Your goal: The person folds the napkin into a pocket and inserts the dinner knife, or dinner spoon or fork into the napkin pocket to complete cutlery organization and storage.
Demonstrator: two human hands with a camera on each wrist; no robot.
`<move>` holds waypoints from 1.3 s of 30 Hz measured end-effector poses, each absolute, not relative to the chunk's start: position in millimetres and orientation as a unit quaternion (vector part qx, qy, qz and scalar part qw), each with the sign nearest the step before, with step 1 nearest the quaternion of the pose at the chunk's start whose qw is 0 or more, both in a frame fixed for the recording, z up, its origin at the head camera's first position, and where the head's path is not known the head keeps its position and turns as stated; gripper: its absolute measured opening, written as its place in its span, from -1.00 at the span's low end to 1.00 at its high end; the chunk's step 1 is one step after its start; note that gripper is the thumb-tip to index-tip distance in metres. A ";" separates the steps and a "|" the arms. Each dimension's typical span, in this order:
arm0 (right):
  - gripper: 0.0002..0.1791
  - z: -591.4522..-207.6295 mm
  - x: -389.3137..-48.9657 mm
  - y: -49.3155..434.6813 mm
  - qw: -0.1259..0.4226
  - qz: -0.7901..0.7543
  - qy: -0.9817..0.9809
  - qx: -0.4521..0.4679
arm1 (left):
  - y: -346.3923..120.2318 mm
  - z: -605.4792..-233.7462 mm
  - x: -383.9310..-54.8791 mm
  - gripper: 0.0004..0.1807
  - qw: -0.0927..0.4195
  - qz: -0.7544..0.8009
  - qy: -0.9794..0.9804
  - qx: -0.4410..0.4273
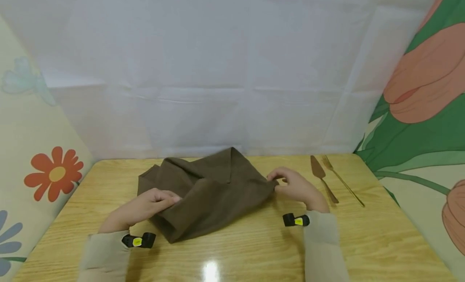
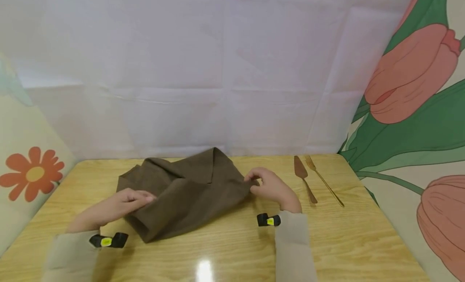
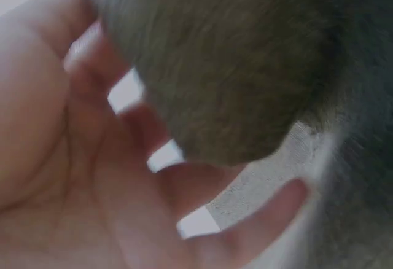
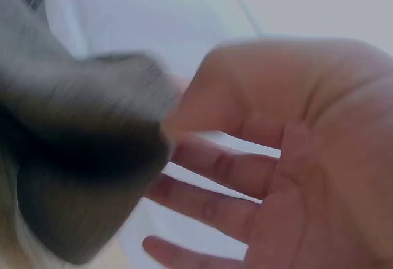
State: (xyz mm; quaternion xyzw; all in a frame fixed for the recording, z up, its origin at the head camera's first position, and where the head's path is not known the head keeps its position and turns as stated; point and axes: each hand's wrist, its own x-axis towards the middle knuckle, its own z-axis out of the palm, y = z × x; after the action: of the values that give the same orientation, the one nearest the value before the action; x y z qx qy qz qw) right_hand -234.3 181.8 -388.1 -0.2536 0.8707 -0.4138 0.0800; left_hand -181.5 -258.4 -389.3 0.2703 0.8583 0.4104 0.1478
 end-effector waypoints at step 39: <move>-0.83 -387.5 -236.1 164.1 -0.017 -0.353 0.885 -0.302 | -295.7 -399.3 -177.1 -0.72 -0.072 0.272 0.958 0.060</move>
State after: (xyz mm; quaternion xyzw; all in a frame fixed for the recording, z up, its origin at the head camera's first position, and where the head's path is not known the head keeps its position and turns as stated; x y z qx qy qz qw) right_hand -236.1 164.1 -387.5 -0.3018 0.8855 -0.3530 -0.0174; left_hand -177.1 -295.7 -399.3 0.0599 0.9578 0.2720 -0.0717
